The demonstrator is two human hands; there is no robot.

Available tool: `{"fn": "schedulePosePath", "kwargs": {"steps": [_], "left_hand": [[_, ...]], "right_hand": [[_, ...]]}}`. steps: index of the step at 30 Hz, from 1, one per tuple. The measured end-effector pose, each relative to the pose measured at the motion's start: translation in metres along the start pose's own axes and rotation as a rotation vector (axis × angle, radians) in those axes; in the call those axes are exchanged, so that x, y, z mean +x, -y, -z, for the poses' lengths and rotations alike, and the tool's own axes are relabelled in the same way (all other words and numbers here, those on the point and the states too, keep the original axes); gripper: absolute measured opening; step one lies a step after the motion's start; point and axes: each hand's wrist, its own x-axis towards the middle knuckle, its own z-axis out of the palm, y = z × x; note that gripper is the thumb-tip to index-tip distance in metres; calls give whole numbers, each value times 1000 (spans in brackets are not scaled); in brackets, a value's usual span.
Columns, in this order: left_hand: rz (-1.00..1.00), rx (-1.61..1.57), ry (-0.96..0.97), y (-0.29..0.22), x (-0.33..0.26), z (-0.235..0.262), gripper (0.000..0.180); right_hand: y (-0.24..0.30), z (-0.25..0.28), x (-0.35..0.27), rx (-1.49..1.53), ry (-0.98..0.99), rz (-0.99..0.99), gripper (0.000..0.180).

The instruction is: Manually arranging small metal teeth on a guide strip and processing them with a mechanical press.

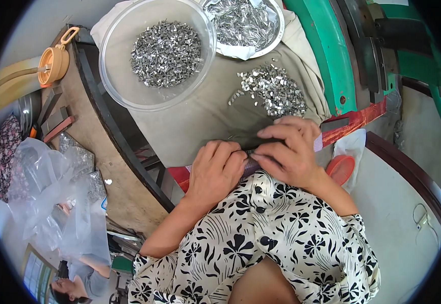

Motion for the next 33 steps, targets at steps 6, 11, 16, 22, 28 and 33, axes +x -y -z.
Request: {"fn": "schedulePosePath", "kwargs": {"steps": [6,11,16,22,28,33], "left_hand": [[28,20,6,-3,0,1,22],[30,9,11,-2,0,2,24],[107,-101,-60,-5,9,13,25],[191,23,-220,11,34,24,20],[238,53,-198,12,49,21,16],[231,115,-199,12,55,16,17]], "right_hand": [[0,-8,-14,-48,22,29,20],[-5,2,5,-26,30,-48,23],[-21,-6,47,-113,-50,-13,24],[-26,-19,70,-134,31,73,10],[-25,-13,69,-232,41,259,12],[-23,8,56,-255,136,153,14]]}}
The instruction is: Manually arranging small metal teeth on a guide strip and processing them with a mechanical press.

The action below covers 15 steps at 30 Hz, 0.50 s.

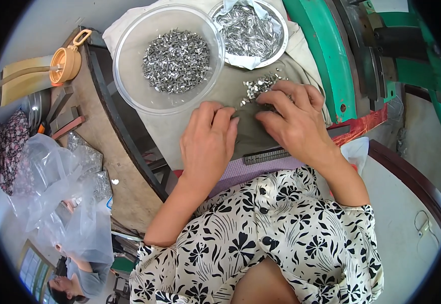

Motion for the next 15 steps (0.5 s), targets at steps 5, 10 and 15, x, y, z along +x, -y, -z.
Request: {"fn": "schedulePosePath", "kwargs": {"steps": [5,10,15], "left_hand": [[49,23,9,0,5,-8,15],[33,62,-3,-2,7,-11,14],[-38,-13,40,0,6,-13,13]], "right_hand": [[0,-2,-7,105,42,-114,14],[5,-5,-10,117,-50,-231,18],[8,-13,-20,80,-104,-189,16]]}}
